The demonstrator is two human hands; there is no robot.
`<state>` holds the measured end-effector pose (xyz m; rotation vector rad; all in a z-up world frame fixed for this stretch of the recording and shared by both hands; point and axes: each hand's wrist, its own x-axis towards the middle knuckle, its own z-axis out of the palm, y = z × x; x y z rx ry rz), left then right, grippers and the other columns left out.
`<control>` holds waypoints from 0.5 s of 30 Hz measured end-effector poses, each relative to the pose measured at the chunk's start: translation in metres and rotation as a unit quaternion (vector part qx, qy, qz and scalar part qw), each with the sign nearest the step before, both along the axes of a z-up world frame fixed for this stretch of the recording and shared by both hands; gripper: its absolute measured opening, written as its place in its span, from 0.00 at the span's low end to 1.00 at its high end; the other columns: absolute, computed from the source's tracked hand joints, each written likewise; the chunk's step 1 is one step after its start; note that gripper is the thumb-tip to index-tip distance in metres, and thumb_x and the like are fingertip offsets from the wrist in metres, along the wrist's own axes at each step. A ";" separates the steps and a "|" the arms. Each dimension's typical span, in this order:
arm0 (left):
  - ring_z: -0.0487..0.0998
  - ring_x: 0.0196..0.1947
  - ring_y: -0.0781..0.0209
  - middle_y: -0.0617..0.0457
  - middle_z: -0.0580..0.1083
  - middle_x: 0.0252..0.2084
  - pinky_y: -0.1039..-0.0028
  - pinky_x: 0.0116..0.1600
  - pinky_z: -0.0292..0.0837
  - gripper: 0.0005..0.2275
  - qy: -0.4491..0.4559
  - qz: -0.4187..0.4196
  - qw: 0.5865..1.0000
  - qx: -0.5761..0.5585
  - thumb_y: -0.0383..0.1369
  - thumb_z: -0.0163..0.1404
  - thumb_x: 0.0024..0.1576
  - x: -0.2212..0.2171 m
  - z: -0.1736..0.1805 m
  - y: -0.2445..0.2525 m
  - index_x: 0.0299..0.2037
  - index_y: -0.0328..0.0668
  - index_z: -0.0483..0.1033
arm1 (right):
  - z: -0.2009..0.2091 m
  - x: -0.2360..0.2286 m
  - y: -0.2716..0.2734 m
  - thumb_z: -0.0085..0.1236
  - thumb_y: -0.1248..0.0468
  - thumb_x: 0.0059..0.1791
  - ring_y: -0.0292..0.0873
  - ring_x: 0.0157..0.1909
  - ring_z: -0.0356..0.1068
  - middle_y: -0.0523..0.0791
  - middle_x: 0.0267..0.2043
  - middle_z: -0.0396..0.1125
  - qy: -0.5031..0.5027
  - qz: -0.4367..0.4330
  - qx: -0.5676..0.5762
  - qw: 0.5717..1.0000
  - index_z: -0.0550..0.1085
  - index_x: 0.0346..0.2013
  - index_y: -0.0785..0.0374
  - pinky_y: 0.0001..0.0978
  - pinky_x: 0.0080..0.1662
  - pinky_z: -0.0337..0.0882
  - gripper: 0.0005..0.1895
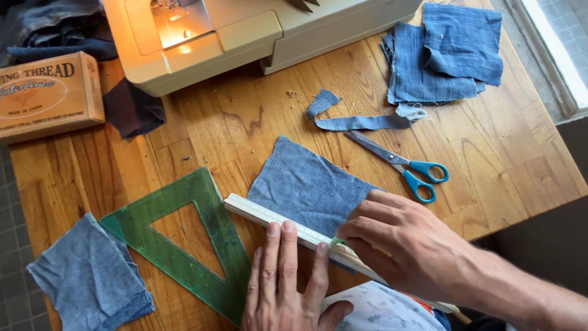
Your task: The person measures and marks a piece of denim fabric using a ruler and chalk, then cuts the fabric with scissors. The process is repeated for multiple pieces of fabric, with the person using a set square to ensure straight edges and precise cuts.
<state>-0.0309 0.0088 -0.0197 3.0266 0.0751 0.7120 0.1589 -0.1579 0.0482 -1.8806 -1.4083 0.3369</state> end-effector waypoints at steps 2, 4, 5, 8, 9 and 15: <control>0.78 0.78 0.34 0.34 0.74 0.77 0.50 0.72 0.79 0.35 -0.004 -0.002 1.000 -0.004 0.63 0.17 0.76 0.001 0.001 0.000 0.77 0.56 0.69 | -0.002 0.000 0.002 0.51 0.64 0.64 0.50 0.36 0.70 0.46 0.40 0.75 -0.002 -0.012 0.010 1.000 0.79 0.49 0.62 0.42 0.41 0.73 0.09; 0.78 0.77 0.34 0.34 0.75 0.77 0.50 0.72 0.79 0.35 -0.005 -0.002 1.000 -0.001 0.62 0.17 0.76 0.002 0.003 0.000 0.76 0.56 0.70 | -0.006 -0.002 0.002 0.52 0.64 0.64 0.50 0.37 0.71 0.46 0.40 0.75 0.002 -0.015 0.010 1.000 0.79 0.49 0.63 0.42 0.41 0.74 0.09; 0.79 0.77 0.34 0.34 0.75 0.76 0.50 0.71 0.79 0.35 -0.009 -0.004 1.000 0.003 0.62 0.17 0.76 0.004 0.003 0.001 0.75 0.56 0.72 | -0.007 -0.002 0.002 0.52 0.63 0.64 0.50 0.38 0.71 0.46 0.41 0.76 0.005 -0.020 0.011 1.000 0.79 0.50 0.63 0.42 0.41 0.75 0.09; 0.78 0.77 0.33 0.32 0.74 0.77 0.51 0.72 0.80 0.35 -0.004 -0.015 1.000 0.010 0.62 0.18 0.77 0.001 -0.001 0.003 0.77 0.54 0.68 | -0.006 -0.002 0.004 0.51 0.64 0.64 0.52 0.37 0.71 0.47 0.42 0.76 -0.020 -0.039 0.027 0.999 0.78 0.50 0.64 0.43 0.41 0.73 0.09; 0.78 0.77 0.33 0.32 0.74 0.77 0.51 0.72 0.80 0.35 -0.003 -0.016 1.000 0.009 0.62 0.18 0.77 0.000 -0.001 0.004 0.77 0.54 0.68 | -0.006 -0.003 0.004 0.51 0.64 0.64 0.52 0.37 0.71 0.47 0.42 0.76 -0.019 -0.039 0.026 0.999 0.78 0.50 0.64 0.43 0.41 0.73 0.09; 0.77 0.78 0.34 0.33 0.73 0.78 0.52 0.74 0.76 0.39 0.019 -0.025 1.000 -0.001 0.66 0.17 0.74 -0.003 -0.002 0.006 0.77 0.51 0.72 | -0.014 -0.009 0.005 0.52 0.65 0.64 0.52 0.38 0.71 0.47 0.44 0.77 -0.008 -0.053 0.020 0.998 0.78 0.50 0.63 0.43 0.42 0.74 0.08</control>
